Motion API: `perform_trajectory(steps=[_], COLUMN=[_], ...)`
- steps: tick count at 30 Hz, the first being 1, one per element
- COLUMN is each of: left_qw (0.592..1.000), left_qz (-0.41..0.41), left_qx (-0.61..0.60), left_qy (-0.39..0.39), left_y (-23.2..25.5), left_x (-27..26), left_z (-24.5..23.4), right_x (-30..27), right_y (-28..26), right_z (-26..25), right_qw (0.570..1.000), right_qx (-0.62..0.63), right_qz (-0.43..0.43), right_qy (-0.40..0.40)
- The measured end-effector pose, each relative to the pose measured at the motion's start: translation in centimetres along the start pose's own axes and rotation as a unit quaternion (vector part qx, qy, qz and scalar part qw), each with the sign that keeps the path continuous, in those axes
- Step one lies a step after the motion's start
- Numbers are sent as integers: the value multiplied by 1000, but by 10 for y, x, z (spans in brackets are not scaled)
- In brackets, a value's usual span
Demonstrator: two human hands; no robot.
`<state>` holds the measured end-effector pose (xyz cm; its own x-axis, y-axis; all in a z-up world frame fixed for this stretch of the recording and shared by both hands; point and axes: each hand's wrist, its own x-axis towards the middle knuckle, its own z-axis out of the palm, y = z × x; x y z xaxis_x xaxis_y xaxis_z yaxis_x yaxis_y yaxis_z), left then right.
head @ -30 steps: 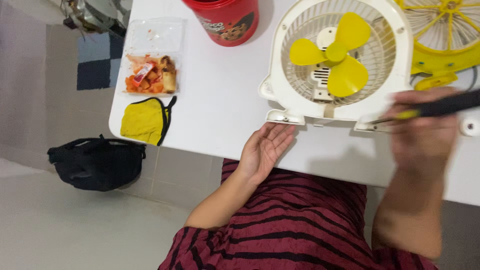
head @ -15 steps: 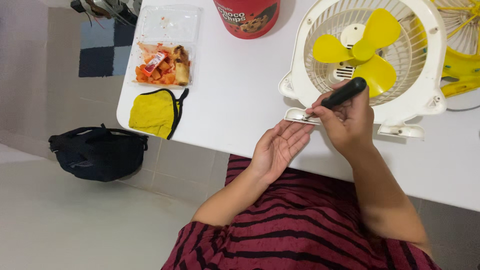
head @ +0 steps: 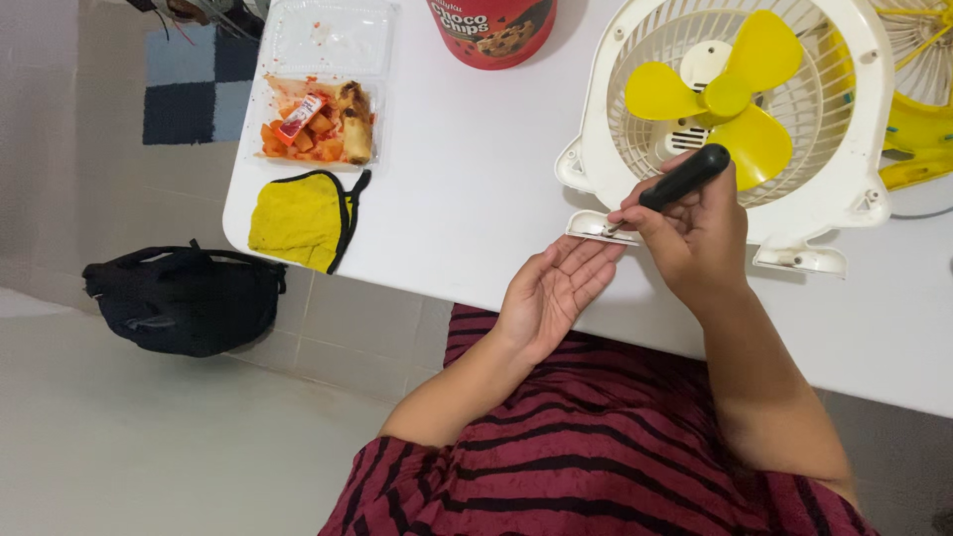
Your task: The person uses a screwdriver to remove screws from the base of a small electric fan, then detaches the front grille and housing to expose the fan blades. The person continues to unscrew and remove additional components from the fan's base.
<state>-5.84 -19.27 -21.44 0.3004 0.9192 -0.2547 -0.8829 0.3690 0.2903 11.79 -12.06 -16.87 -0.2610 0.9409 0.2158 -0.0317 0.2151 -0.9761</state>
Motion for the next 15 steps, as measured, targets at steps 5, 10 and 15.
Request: perform_trajectory(steps=[5, 10, 15], left_qw=[1000, 1000, 1000], left_qz=[0, -3, 0], left_qx=[-2, -5, -14], left_qy=[-3, -5, -7], left_y=[1, 3, -2], left_x=[0, 2, 6], left_z=[2, 2, -9], right_x=[0, 1, -2], right_y=[1, 2, -2], right_z=[-1, 0, 0], right_qw=[999, 997, 991], right_qx=[-33, -77, -115], right_qz=[-8, -12, -61], right_qy=[-4, -3, -20])
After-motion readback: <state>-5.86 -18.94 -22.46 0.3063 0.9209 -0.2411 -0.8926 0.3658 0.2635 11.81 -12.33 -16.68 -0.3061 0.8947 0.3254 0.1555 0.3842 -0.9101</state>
